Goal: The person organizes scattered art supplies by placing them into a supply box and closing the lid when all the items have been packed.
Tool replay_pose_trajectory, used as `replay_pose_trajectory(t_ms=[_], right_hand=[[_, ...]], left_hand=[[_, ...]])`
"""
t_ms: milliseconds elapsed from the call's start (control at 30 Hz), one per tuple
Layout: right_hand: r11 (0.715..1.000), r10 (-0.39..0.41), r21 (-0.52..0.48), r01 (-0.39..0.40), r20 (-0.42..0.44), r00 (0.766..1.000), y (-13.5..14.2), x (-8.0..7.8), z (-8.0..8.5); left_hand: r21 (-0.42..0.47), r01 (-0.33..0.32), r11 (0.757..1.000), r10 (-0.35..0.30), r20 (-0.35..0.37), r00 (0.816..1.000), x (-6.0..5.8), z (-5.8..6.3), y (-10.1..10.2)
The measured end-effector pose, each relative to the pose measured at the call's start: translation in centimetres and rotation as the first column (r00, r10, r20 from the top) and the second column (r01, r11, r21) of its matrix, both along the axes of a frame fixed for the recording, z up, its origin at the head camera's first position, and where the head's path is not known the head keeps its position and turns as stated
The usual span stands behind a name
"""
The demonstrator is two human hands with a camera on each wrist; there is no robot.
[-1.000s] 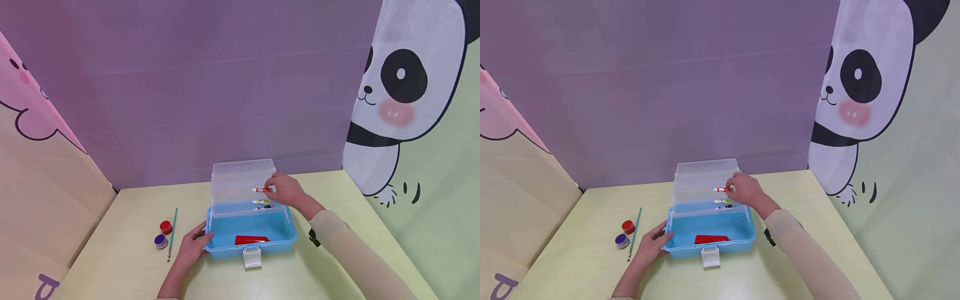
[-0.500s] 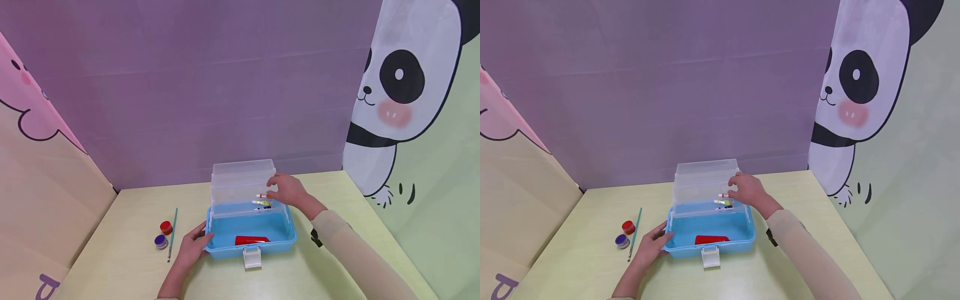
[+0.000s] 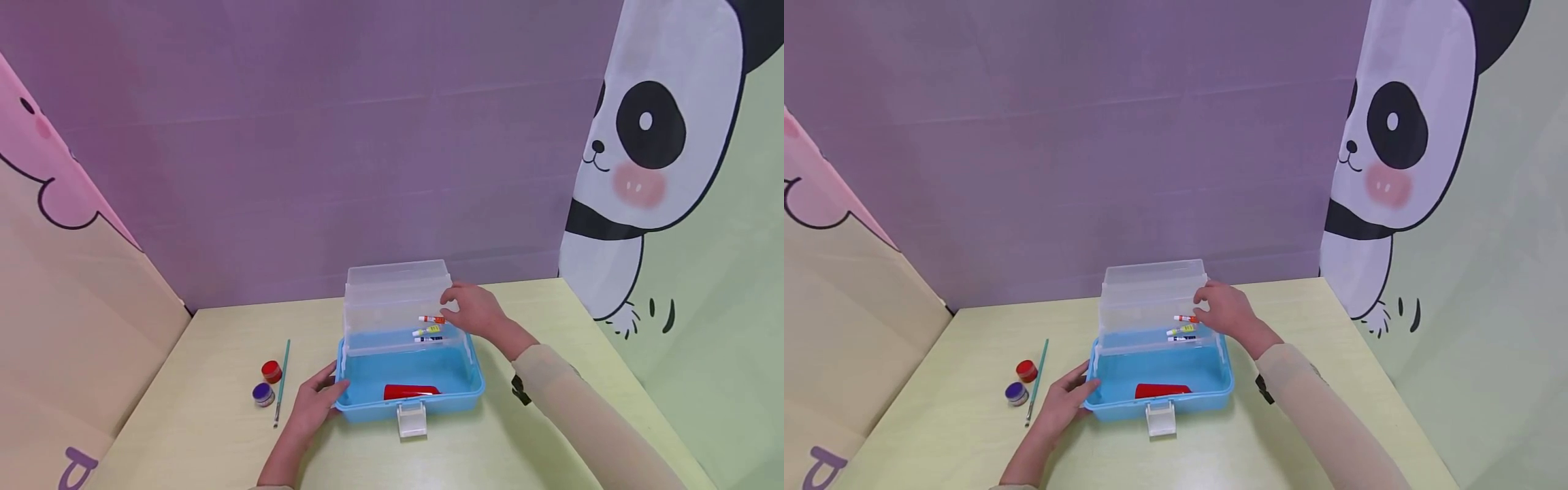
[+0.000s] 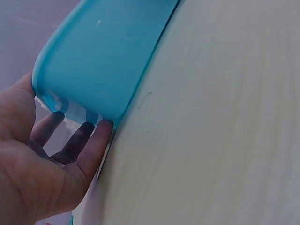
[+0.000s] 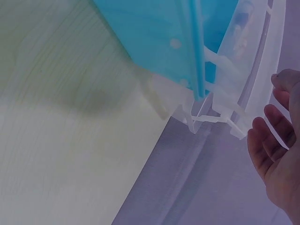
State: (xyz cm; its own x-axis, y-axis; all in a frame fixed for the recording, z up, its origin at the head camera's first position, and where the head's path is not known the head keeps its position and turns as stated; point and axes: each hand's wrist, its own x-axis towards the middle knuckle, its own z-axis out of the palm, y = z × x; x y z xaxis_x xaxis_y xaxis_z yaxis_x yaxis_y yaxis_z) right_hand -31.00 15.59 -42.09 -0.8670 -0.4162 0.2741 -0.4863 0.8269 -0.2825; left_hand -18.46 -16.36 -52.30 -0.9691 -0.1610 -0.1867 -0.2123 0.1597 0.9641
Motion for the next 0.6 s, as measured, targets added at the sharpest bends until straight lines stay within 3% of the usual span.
replay_pose_trajectory(t_ms=[267, 600], right_hand=[[1.0, 0.005, -0.018, -0.005, -0.022, 1.0, 0.4, 0.3, -0.1], [0.995, -0.011, -0.098, 0.006, -0.054, 0.998, 1.2, 1.8, -0.5]], left_hand=[[0.0, 0.014, 1.0, -0.014, -0.007, 1.0, 0.1, 0.2, -0.1], [-0.015, 0.025, 1.0, -0.025, -0.037, 0.999, 0.4, 0.2, -0.6]])
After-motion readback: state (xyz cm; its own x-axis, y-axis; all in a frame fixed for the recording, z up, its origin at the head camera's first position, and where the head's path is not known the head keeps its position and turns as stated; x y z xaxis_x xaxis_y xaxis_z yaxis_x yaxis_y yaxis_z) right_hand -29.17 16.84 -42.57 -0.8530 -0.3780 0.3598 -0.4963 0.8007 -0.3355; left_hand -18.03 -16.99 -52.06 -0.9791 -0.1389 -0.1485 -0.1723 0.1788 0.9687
